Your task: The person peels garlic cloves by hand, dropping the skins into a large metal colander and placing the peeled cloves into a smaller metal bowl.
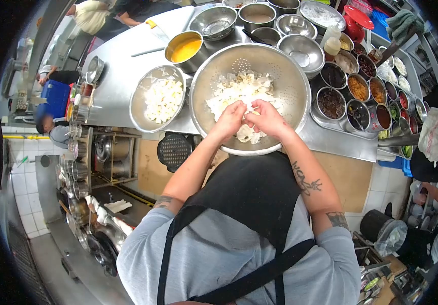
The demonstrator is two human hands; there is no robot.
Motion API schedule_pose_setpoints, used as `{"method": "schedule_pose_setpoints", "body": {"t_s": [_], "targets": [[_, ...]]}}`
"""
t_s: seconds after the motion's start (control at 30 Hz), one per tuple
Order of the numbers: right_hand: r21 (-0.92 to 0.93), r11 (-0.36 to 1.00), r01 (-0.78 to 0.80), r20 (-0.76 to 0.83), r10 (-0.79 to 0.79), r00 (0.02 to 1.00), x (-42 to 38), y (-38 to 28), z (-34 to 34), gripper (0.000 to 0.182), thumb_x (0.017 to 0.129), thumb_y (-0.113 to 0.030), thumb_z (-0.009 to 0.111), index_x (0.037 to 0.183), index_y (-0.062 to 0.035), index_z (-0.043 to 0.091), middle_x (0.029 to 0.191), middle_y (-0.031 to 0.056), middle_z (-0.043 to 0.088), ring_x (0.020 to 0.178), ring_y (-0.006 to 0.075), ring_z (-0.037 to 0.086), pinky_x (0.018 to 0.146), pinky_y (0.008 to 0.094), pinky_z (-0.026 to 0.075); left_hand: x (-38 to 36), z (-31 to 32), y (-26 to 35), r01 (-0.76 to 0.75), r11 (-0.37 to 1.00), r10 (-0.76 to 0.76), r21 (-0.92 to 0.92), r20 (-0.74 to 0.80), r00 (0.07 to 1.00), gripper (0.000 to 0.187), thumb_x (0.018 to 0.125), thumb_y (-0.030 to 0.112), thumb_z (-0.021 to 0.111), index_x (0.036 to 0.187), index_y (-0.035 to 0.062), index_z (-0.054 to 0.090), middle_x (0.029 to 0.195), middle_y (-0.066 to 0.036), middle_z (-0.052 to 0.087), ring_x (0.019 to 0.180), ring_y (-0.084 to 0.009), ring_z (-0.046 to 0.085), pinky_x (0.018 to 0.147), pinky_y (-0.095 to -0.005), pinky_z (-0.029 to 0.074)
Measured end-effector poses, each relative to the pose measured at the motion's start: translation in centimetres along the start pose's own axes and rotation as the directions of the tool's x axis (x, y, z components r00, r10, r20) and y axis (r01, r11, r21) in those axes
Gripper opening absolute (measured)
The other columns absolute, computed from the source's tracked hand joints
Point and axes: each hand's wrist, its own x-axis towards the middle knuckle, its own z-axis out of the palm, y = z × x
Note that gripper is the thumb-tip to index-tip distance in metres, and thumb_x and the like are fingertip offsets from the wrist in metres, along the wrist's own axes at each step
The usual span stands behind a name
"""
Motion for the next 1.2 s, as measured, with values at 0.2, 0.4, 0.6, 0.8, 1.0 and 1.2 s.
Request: {"method": "schedule_pose_setpoints", "body": {"t_s": [0.2,0.4,0.6,0.8,1.0,1.2], "targets": [[-0.381,0.924,0.040,-0.173,-0.114,0.978,0.6,1.8,0.9,0.044,0.083,-0.023,0.066,0.113,0.0057,0.054,0.080,0.0144,0.064,0.069,0.0197,0.062,0.062,0.0336,0.050,-0.1,0.0,-0.4,-0.139,0.917,0.153,0.374,-0.009,0.988,0.028,0.102,0.022,0.043,0.087,0.0000,0.052,0.079,-0.013,0.058,0.072,-0.0200,0.055,0.071,-0.0356,0.047],[-0.415,0.908,0.057,-0.229,-0.165,0.959,0.2,2.3,1.4,0.043,0.082,-0.024,0.065,0.113,0.0043,0.056,0.086,0.0183,0.065,0.079,0.0254,0.065,0.073,0.0368,0.052,-0.2,0.3,-0.6,-0.091,0.918,0.102,0.385,-0.008,0.995,0.023,0.102,0.019,0.045,0.086,0.0029,0.051,0.077,-0.004,0.052,0.074,-0.0119,0.046,0.068,-0.0297,0.043],[-0.399,0.915,0.051,-0.229,-0.153,0.961,0.4,2.5,1.5,0.038,0.083,-0.020,0.064,0.112,0.0033,0.058,0.088,0.0185,0.067,0.082,0.0251,0.066,0.073,0.0352,0.052,-0.5,0.8,-0.3,0.005,0.992,-0.001,0.129,-0.025,1.000,0.021,0.102,0.019,0.044,0.088,0.0068,0.053,0.075,-0.001,0.051,0.062,-0.0079,0.043,0.052,-0.0269,0.038],[-0.288,0.955,0.076,-0.371,-0.184,0.910,1.3,3.1,1.0,0.033,0.091,-0.020,0.066,0.114,0.0008,0.058,0.082,0.0119,0.069,0.069,0.0177,0.064,0.062,0.0322,0.051,0.3,1.1,-0.4,0.174,0.973,-0.182,-0.151,-0.044,0.982,0.026,0.104,0.033,0.036,0.104,0.0130,0.053,0.079,-0.003,0.057,0.049,-0.0087,0.040,0.040,-0.0242,0.028],[0.141,0.986,0.086,-0.192,-0.059,0.980,-0.1,-1.6,0.0,0.024,0.094,-0.013,0.064,0.113,-0.0008,0.057,0.071,0.0034,0.062,0.054,0.0063,0.053,0.042,0.0216,0.035,-0.6,-0.6,2.3,0.380,0.734,-0.174,-0.563,0.384,0.907,0.020,0.105,0.032,0.041,0.109,0.0136,0.049,0.077,-0.002,0.048,0.053,-0.0085,0.036,0.046,-0.0238,0.028],[0.355,0.935,0.030,-0.190,0.041,0.981,-0.5,-2.5,0.9,0.026,0.093,-0.012,0.065,0.115,0.0006,0.058,0.071,0.0015,0.059,0.051,0.0057,0.049,0.042,0.0204,0.034,-2.2,-1.1,2.5,0.183,0.814,0.000,-0.552,0.315,0.949,0.021,0.103,0.031,0.054,0.114,0.0142,0.052,0.080,0.000,0.051,0.058,-0.0077,0.042,0.049,-0.0232,0.031]]}}
